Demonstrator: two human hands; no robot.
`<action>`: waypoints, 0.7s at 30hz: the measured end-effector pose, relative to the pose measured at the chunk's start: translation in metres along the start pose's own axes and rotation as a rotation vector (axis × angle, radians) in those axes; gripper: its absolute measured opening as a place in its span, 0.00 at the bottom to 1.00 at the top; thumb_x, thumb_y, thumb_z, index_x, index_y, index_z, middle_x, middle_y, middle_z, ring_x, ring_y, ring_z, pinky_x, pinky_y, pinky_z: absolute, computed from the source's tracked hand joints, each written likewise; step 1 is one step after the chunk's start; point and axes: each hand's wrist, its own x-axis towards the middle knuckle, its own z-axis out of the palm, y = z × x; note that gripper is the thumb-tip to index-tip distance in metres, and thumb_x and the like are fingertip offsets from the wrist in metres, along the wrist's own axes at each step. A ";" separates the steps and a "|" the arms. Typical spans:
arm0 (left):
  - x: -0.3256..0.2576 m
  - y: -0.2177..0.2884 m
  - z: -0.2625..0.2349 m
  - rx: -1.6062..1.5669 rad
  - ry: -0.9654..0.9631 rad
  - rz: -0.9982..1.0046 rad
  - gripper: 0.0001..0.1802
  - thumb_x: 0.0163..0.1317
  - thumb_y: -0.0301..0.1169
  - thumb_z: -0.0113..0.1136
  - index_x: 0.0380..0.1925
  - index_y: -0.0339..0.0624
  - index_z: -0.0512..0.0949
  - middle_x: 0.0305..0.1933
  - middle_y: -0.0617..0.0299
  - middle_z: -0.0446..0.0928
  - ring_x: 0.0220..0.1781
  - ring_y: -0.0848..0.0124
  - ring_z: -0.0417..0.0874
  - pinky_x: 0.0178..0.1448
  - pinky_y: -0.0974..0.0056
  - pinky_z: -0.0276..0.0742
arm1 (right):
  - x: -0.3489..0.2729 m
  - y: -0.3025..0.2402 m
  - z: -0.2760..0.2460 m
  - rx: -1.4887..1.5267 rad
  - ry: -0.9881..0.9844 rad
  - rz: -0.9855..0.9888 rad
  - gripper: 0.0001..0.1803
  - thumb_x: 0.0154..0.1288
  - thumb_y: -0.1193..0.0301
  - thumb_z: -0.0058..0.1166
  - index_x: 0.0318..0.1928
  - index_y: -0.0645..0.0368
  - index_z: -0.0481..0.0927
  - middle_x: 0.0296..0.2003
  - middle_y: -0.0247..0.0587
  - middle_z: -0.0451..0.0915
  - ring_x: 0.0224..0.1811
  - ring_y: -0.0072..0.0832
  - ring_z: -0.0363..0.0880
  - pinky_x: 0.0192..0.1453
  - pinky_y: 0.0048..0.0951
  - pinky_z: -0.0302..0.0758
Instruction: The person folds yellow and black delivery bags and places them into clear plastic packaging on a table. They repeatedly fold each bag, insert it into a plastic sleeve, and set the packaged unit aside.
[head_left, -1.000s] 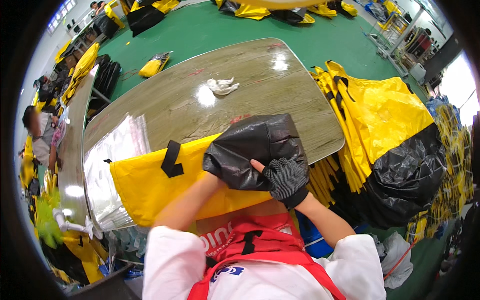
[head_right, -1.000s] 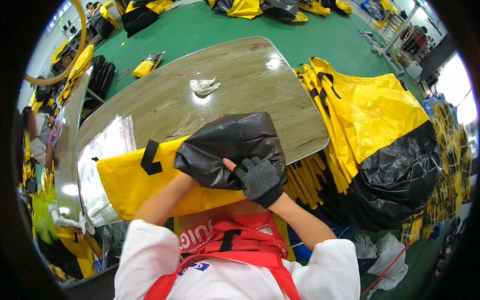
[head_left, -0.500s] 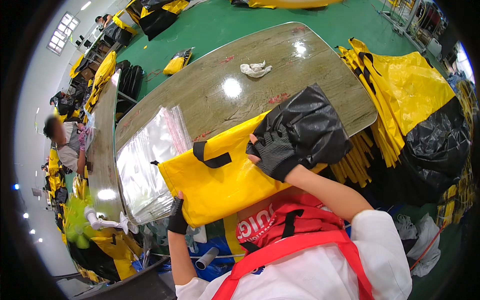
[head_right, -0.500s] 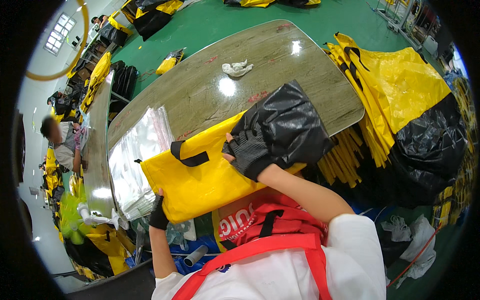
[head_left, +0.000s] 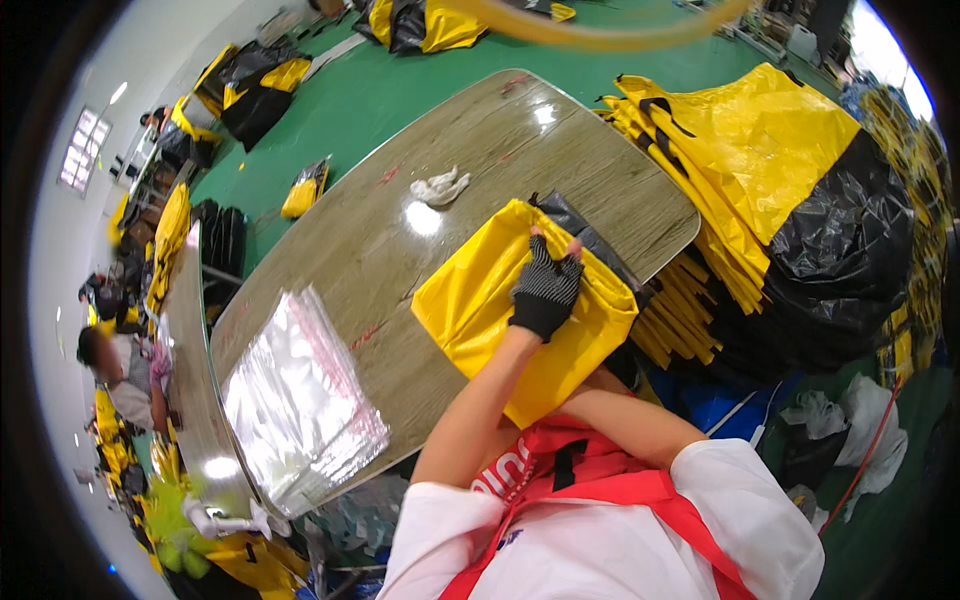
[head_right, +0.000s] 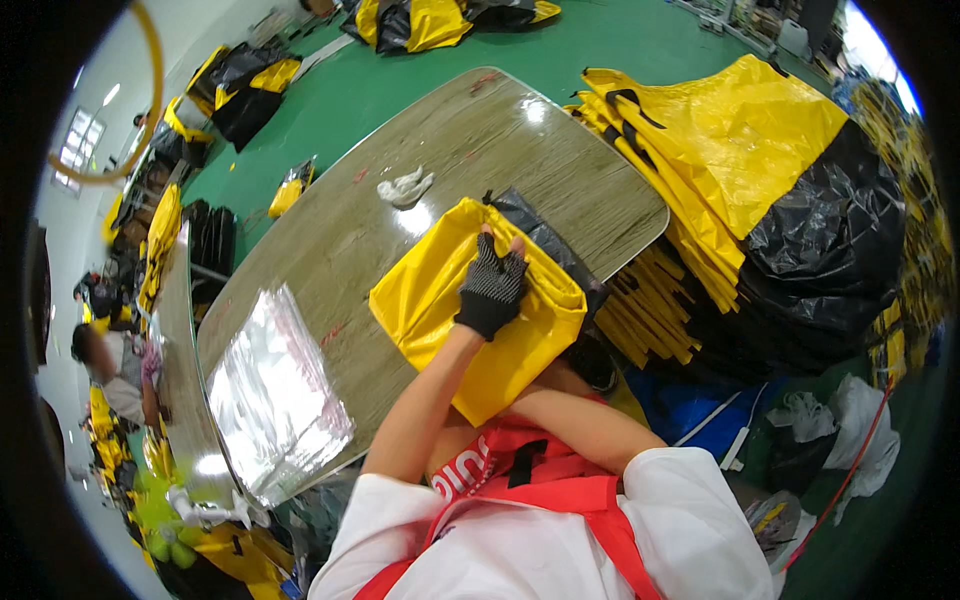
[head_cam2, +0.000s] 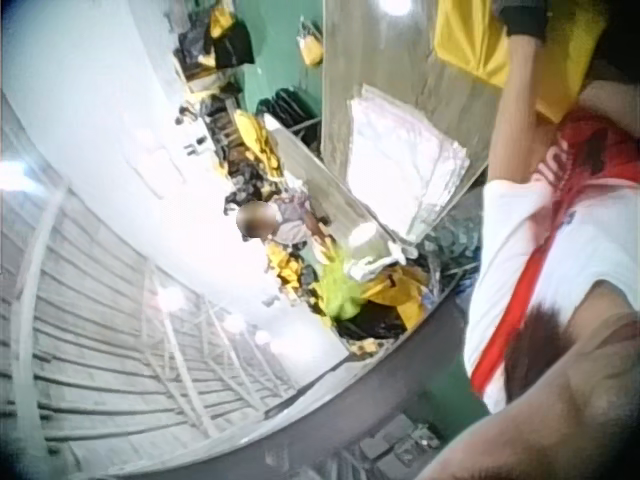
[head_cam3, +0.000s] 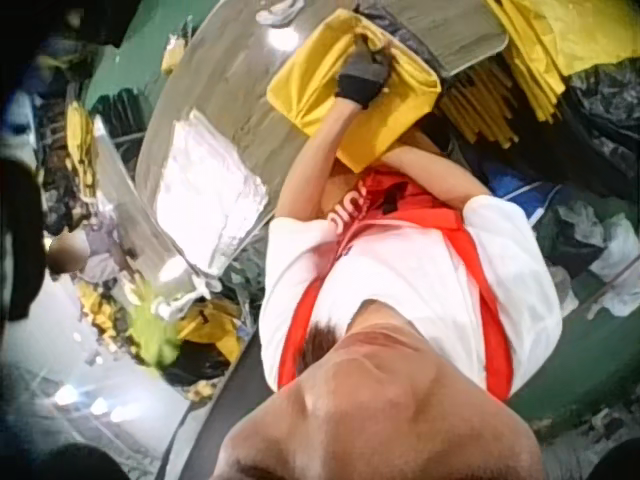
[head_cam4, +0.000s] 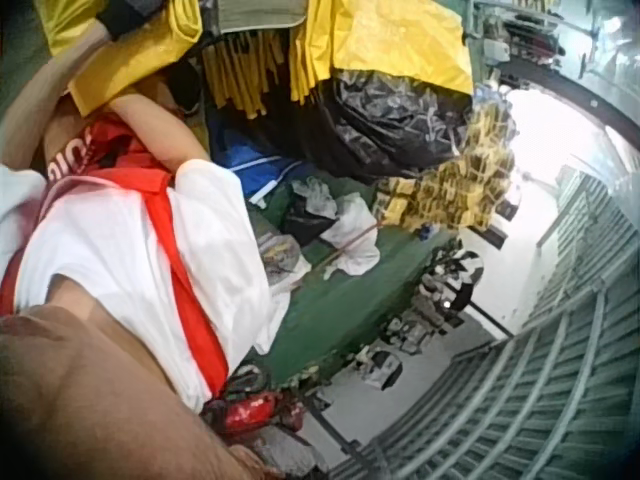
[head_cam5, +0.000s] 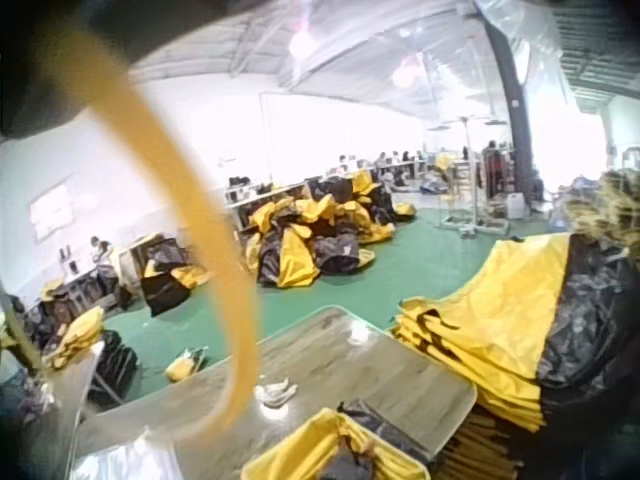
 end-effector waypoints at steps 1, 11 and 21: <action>0.002 0.002 -0.012 -0.003 -0.099 0.038 0.34 0.62 0.48 0.51 0.60 0.32 0.62 0.23 0.40 0.76 0.25 0.48 0.78 0.28 0.55 0.72 | -0.008 -0.001 0.003 0.018 0.002 0.001 0.28 0.62 0.59 0.44 0.61 0.55 0.65 0.59 0.52 0.65 0.61 0.51 0.59 0.65 0.55 0.49; 0.018 0.003 -0.018 0.766 0.066 0.470 0.33 0.54 0.52 0.54 0.51 0.37 0.72 0.58 0.47 0.66 0.69 0.50 0.55 0.66 0.31 0.39 | -0.099 -0.004 -0.088 0.167 -0.091 -0.064 0.27 0.60 0.57 0.48 0.57 0.55 0.71 0.49 0.55 0.75 0.49 0.52 0.75 0.59 0.48 0.66; 0.089 -0.075 -0.034 0.029 -0.891 0.470 0.32 0.68 0.52 0.37 0.68 0.48 0.55 0.73 0.50 0.46 0.74 0.53 0.43 0.74 0.57 0.35 | -0.124 0.121 -0.078 -0.177 0.562 -0.022 0.29 0.56 0.47 0.53 0.49 0.56 0.76 0.50 0.46 0.75 0.55 0.53 0.69 0.62 0.55 0.61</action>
